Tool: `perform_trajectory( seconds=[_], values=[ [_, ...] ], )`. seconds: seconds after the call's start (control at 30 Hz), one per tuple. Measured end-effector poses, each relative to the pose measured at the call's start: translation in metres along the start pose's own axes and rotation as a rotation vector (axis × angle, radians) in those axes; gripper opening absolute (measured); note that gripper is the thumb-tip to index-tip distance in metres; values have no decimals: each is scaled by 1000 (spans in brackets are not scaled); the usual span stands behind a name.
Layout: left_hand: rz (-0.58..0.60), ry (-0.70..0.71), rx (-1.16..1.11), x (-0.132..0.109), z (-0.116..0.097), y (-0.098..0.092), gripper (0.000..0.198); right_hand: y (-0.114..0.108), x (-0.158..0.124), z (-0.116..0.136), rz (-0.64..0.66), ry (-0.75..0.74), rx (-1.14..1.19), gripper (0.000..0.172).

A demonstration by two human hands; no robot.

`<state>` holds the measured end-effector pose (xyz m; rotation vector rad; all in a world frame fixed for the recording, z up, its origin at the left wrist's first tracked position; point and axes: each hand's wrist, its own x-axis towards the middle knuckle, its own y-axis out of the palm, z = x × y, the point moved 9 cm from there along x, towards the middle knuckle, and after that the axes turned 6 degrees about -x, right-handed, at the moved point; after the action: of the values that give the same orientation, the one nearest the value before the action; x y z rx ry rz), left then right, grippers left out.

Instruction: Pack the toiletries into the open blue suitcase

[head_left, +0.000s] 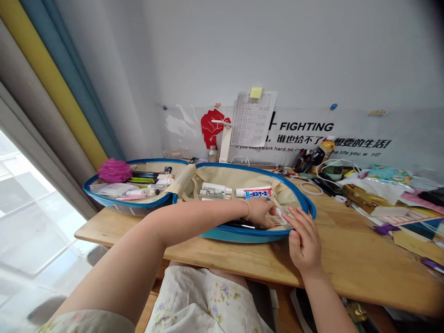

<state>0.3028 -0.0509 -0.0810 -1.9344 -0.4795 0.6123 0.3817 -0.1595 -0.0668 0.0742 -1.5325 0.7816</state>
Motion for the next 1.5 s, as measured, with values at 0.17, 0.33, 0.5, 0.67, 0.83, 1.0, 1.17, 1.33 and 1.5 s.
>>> perform_trajectory(
  seconds=[0.17,0.33,0.5,0.67,0.83,1.0,1.17,1.33,1.5],
  values=[
    [92,65,2,-6,-4,1,51,0,-1,-2,0,9,0,38],
    [110,146,-111,-7,-2,-3,47,1,-1,-3,-9,4,0,38],
    [-285,198,-224,-39,40,-72,30,-1,0,-2,-20,7,20,36],
    [-753,-228,-159,-140,161,-143,38,-1,1,-1,-21,1,21,36],
    [-794,-558,-70,-241,257,-149,46,1,0,-5,-18,24,13,36],
    [-580,-683,-10,-268,300,-113,45,2,-1,-6,-8,15,-14,36],
    [-403,-685,57,-251,310,-90,61,0,-1,-4,-25,-1,-2,36],
    [-380,-663,148,-239,301,-91,56,2,-2,-7,-9,26,-14,36],
    [-458,-695,191,-244,286,-95,49,1,-1,-5,-4,27,-10,36]
  ],
)
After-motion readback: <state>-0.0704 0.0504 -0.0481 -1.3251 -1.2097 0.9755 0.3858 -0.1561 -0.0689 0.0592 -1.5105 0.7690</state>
